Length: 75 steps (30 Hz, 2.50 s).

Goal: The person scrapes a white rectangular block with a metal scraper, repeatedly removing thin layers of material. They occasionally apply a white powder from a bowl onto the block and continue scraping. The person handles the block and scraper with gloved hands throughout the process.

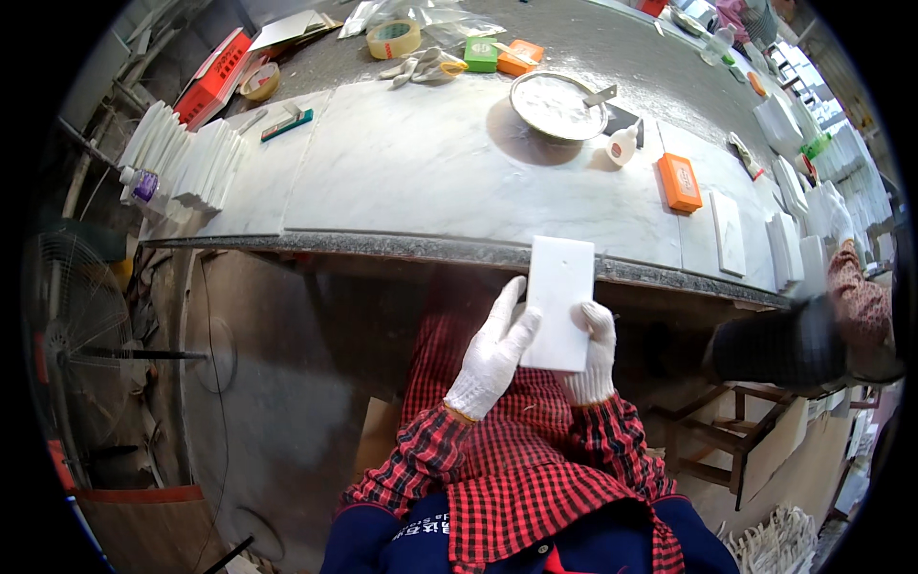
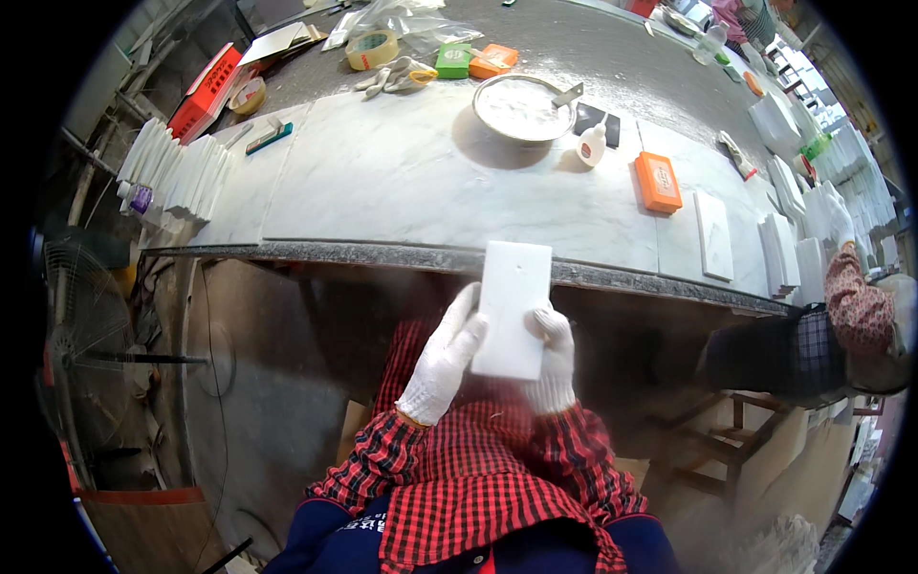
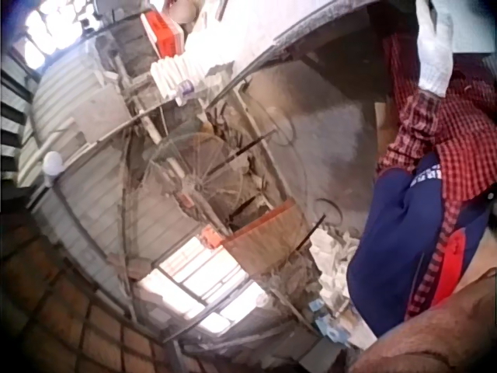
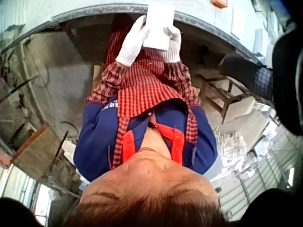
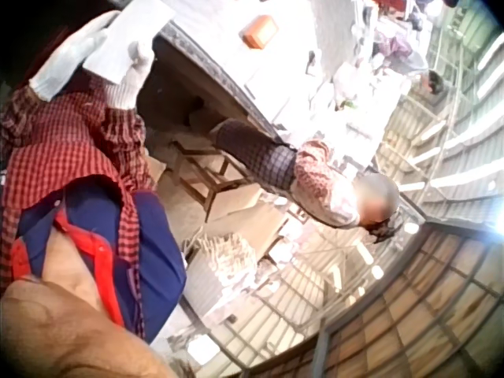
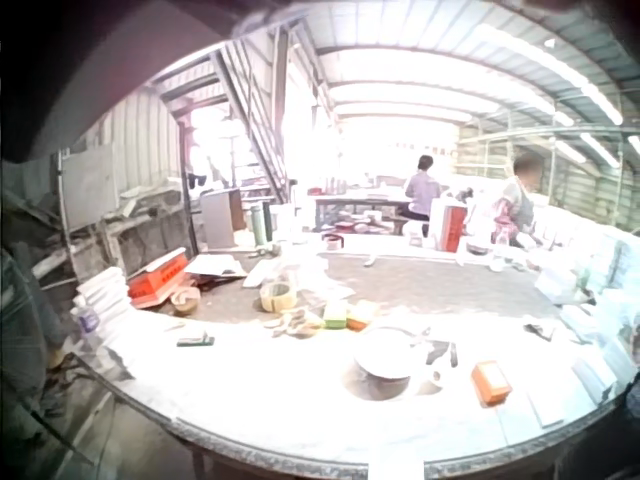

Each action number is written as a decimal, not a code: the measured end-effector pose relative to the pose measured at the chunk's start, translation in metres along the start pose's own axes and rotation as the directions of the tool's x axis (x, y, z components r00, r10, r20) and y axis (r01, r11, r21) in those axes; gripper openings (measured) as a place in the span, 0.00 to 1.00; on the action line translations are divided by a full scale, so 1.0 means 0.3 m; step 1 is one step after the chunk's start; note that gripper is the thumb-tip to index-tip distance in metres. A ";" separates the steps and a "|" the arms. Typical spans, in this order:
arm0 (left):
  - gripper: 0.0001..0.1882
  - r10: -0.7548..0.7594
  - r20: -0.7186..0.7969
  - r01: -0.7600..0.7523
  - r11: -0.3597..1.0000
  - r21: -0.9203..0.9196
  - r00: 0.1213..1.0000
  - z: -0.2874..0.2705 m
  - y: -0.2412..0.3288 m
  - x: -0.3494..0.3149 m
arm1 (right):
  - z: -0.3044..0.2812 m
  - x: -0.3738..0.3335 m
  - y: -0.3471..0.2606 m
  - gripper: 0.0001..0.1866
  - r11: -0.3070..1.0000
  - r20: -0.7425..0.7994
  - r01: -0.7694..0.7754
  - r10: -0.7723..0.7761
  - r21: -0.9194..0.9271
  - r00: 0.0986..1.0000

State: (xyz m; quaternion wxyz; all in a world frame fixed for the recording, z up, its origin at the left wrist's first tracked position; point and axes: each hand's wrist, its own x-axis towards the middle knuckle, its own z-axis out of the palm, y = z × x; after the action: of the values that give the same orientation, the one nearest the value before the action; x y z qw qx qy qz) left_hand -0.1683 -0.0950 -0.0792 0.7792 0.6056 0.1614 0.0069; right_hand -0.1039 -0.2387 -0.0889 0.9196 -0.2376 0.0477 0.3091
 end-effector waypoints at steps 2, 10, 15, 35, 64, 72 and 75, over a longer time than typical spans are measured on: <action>0.41 0.115 -0.033 -0.105 0.970 0.221 0.993 0.016 0.031 0.004 | 0.023 0.059 0.012 0.28 0.997 -0.101 0.051 -0.056 -0.051 0.993; 0.34 0.083 -0.215 -0.115 0.983 -0.143 0.973 -0.024 0.082 0.148 | 0.068 0.112 -0.001 0.18 0.912 -0.278 0.042 -0.168 -0.408 0.946; 0.34 0.137 -0.156 -0.115 0.983 0.144 0.978 -0.118 0.103 0.221 | 0.052 0.068 -0.068 0.14 0.832 -0.274 0.093 -0.283 -0.547 0.919; 0.54 0.394 0.407 -0.483 0.116 0.868 0.824 -0.221 0.324 0.350 | 0.191 0.338 -0.449 0.12 -0.024 0.222 0.256 -0.575 -0.966 0.788; 0.53 0.176 0.370 -0.409 0.354 0.841 0.912 -0.319 0.488 0.595 | 0.162 0.651 -0.426 0.14 0.128 0.033 0.101 -0.448 -0.987 0.893; 0.58 0.160 0.319 -0.350 0.235 0.907 0.934 -0.261 0.454 0.713 | 0.165 0.589 -0.448 0.14 0.187 -0.081 0.007 -0.461 -0.982 0.884; 0.60 0.113 0.248 -0.267 0.209 0.941 0.962 -0.217 0.445 0.767 | 0.145 0.586 -0.449 0.15 0.211 -0.142 -0.046 -0.465 -0.976 0.874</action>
State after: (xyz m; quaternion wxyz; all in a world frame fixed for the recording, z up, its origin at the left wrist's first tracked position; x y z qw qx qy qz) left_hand 0.0575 0.0492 -0.0228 0.2396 0.9702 0.0066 -0.0366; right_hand 0.1146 -0.2163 -0.0368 0.5772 -0.8123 0.0053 0.0832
